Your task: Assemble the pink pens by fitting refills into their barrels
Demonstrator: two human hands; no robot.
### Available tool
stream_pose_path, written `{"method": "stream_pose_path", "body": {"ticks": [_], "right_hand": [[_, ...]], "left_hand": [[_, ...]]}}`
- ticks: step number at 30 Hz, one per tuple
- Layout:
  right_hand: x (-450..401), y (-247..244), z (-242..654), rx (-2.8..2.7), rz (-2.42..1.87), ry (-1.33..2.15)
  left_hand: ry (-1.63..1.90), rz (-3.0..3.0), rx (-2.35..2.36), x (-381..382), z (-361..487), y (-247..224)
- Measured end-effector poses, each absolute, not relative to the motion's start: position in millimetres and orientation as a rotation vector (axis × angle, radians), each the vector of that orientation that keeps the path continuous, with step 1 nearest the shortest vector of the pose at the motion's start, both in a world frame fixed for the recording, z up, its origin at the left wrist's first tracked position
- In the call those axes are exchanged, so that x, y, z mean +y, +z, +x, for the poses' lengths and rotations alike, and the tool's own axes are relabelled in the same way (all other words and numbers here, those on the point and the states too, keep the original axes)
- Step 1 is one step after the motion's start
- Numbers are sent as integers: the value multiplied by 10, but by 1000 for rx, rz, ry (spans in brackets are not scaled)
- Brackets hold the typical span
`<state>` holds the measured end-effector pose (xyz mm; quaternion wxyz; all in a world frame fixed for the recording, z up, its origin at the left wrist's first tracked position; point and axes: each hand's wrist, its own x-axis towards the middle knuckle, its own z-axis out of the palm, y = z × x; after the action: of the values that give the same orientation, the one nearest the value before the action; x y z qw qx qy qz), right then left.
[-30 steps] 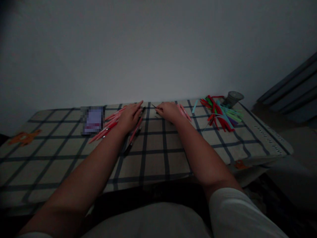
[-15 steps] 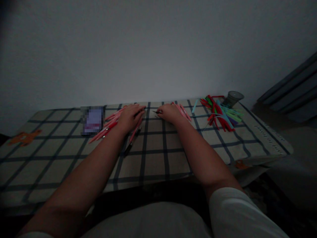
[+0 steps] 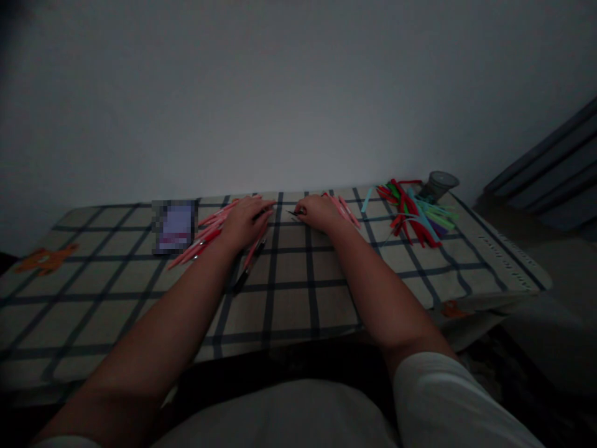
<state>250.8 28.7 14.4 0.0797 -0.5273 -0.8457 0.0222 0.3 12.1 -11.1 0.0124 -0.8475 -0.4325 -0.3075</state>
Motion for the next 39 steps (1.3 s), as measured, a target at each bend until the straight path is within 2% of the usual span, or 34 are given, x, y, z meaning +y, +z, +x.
{"method": "stream_pose_path", "body": {"ticks": [20,39], "right_hand": [[300,112,2500,-2603,-1548,81],[305,31,2394,-2612,-1477,91]], "left_hand": [[-944,-2670,-1273,107,27,-152],[-676,-2791,-1281,99,74,-136]]}}
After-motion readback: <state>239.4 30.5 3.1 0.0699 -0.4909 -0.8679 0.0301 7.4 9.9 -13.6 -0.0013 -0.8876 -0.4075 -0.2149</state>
